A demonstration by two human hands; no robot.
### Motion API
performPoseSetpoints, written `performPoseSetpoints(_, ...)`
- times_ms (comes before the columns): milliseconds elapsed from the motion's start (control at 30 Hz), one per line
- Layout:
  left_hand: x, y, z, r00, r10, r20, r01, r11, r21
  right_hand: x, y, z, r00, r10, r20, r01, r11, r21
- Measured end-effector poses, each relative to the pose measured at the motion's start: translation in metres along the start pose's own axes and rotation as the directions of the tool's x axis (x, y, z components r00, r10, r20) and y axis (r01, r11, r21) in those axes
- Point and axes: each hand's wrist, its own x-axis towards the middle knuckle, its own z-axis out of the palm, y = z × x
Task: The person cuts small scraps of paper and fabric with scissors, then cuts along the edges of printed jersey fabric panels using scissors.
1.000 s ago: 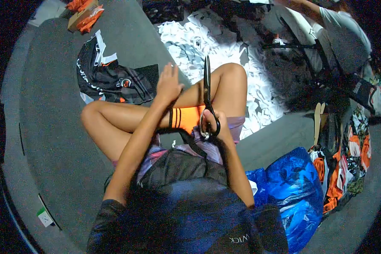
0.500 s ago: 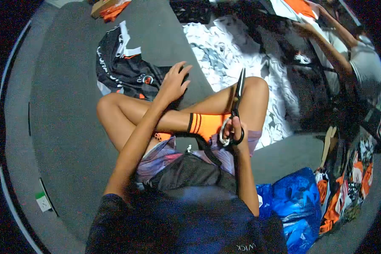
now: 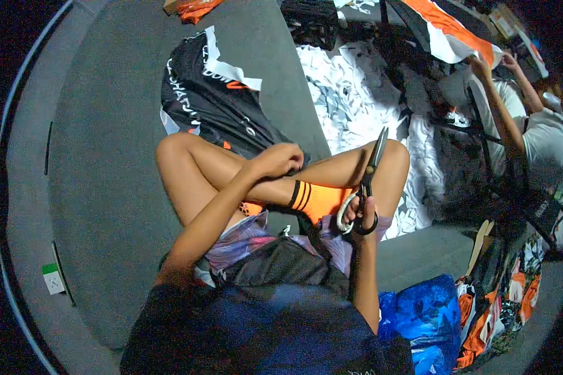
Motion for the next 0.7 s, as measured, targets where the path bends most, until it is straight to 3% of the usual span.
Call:
performPoseSetpoints(100,-0.011,0.012,-0.007,0.953,-0.081,0.292,0.138,0.974,-0.18,0.0,0.0,0.003,0.999,0.02,-0.033,-0.018,0.997,0.075)
performPoseSetpoints(200,-0.008,0.01,-0.02,0.946,-0.051,0.321,0.144,0.951,-0.274,0.003,0.0,-0.001,1.0,0.021,-0.016,-0.019,0.993,0.115)
performPoseSetpoints(267,-0.002,0.004,-0.032,0.941,-0.035,0.337,0.149,0.936,-0.318,0.004,0.001,-0.006,0.997,0.026,0.069,-0.027,1.0,0.015)
performPoseSetpoints(333,0.01,-0.006,-0.049,0.993,-0.117,-0.01,0.107,0.942,-0.318,0.003,0.001,-0.007,0.994,0.029,0.105,-0.026,0.999,-0.033)
performPoseSetpoints(367,0.016,-0.007,-0.063,0.97,-0.165,-0.18,0.136,0.977,-0.165,0.002,0.002,-0.006,0.997,0.028,0.066,-0.028,1.0,-0.015)
performPoseSetpoints(433,0.031,-0.02,-0.082,0.834,-0.145,-0.533,0.285,0.94,0.19,0.003,0.002,-0.003,1.0,0.03,-0.005,-0.03,0.999,0.019)
performPoseSetpoints(467,0.038,-0.037,-0.083,0.726,-0.059,-0.685,0.406,0.841,0.358,0.004,0.002,-0.002,1.0,0.031,0.001,-0.031,0.999,0.016)
performPoseSetpoints(567,0.05,-0.088,-0.08,0.67,-0.1,-0.736,0.514,0.777,0.363,0.002,0.004,-0.003,0.998,0.015,-0.064,-0.013,0.999,0.032)
performPoseSetpoints(700,0.066,-0.108,-0.081,0.691,-0.179,-0.7,0.546,0.764,0.344,0.0,0.004,-0.01,1.0,0.018,-0.017,-0.019,1.0,-0.007)
